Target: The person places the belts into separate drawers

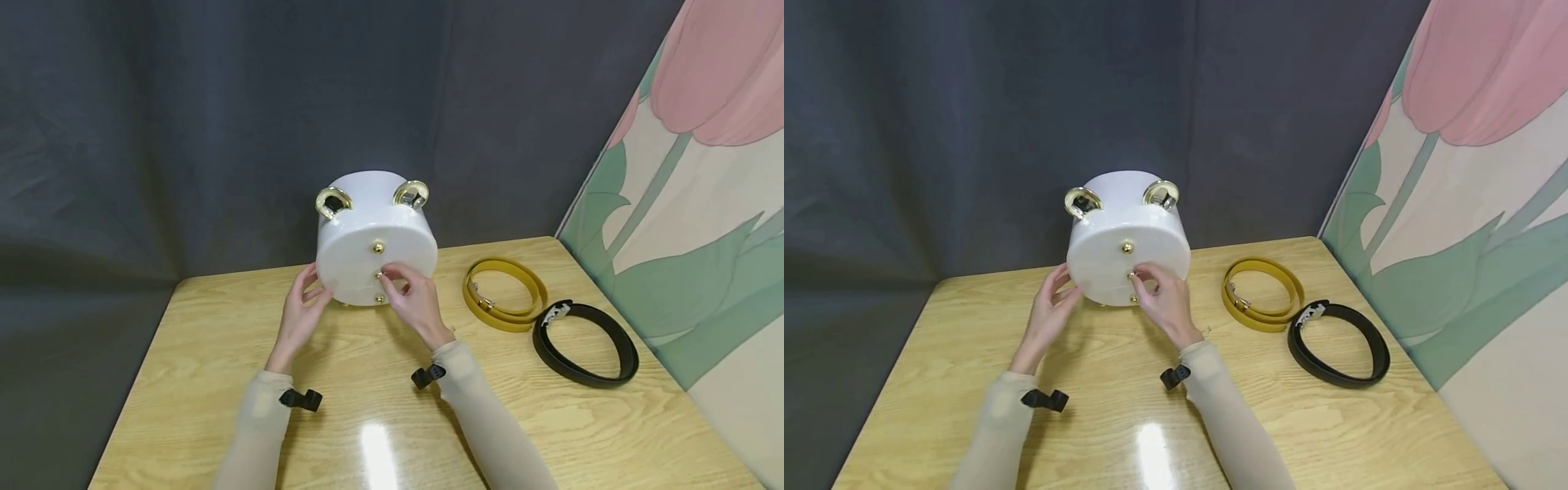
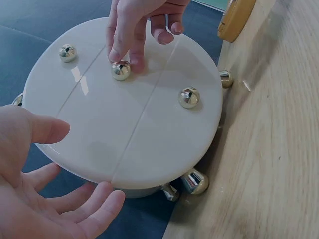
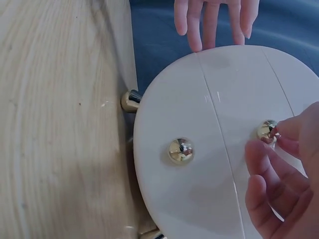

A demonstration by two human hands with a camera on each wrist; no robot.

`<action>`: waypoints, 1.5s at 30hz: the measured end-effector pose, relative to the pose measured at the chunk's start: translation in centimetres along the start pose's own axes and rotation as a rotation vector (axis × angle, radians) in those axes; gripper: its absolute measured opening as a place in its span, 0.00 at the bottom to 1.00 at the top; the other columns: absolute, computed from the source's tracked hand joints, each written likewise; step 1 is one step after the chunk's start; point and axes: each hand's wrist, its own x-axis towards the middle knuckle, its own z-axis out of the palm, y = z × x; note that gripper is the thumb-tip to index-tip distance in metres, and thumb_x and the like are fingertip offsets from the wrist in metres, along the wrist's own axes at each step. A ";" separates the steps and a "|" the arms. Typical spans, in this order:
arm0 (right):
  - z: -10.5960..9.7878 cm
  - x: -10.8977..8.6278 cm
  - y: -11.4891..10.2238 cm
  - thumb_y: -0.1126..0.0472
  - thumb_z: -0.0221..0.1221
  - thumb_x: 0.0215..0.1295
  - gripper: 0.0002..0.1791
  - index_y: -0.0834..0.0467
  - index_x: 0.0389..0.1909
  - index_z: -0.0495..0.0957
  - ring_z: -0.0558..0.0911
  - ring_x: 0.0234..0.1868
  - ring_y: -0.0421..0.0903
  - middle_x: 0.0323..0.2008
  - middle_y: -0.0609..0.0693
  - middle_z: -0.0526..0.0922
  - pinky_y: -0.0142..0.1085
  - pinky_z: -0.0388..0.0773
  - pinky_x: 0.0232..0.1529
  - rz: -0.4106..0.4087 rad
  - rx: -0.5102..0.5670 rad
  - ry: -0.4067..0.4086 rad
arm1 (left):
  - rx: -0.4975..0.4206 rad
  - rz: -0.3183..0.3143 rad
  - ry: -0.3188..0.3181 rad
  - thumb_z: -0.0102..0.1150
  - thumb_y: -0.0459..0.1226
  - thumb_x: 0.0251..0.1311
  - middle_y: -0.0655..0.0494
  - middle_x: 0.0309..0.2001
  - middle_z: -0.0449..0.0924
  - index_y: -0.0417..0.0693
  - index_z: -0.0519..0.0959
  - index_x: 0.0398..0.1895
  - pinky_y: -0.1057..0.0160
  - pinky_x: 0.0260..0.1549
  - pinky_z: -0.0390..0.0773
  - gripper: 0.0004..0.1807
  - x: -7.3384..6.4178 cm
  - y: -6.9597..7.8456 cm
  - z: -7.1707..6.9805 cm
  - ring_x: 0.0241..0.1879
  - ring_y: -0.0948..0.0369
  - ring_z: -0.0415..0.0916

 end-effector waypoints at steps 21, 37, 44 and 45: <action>0.9 -0.3 0.5 0.62 0.68 0.72 0.13 0.59 0.54 0.87 0.88 0.24 0.48 0.46 0.59 0.93 0.28 0.81 0.23 -0.082 0.050 -0.013 | -0.004 -0.007 -0.027 0.58 0.37 0.79 0.40 0.81 0.61 0.53 0.54 0.86 0.39 0.71 0.74 0.38 0.5 -0.5 0.0 0.74 0.39 0.68; 0.8 -0.5 0.5 0.64 0.69 0.70 0.13 0.59 0.53 0.87 0.88 0.28 0.49 0.46 0.58 0.93 0.30 0.82 0.26 -0.109 0.051 0.002 | -0.028 -0.011 -0.041 0.56 0.37 0.80 0.39 0.82 0.61 0.49 0.55 0.86 0.40 0.74 0.70 0.37 0.5 -0.3 -0.3 0.76 0.38 0.66; 0.6 -0.7 0.4 0.64 0.69 0.70 0.12 0.59 0.53 0.88 0.88 0.28 0.48 0.46 0.57 0.93 0.29 0.82 0.27 -0.105 0.039 0.002 | -0.036 -0.012 -0.046 0.56 0.37 0.80 0.39 0.82 0.60 0.48 0.55 0.86 0.40 0.75 0.69 0.37 0.5 -0.2 -0.4 0.77 0.38 0.65; 0.6 -0.7 0.4 0.64 0.69 0.70 0.12 0.59 0.53 0.88 0.88 0.27 0.48 0.46 0.57 0.93 0.29 0.82 0.27 -0.105 0.038 0.001 | -0.036 -0.011 -0.047 0.56 0.37 0.80 0.39 0.82 0.60 0.48 0.55 0.86 0.40 0.75 0.69 0.37 0.5 -0.2 -0.4 0.77 0.38 0.65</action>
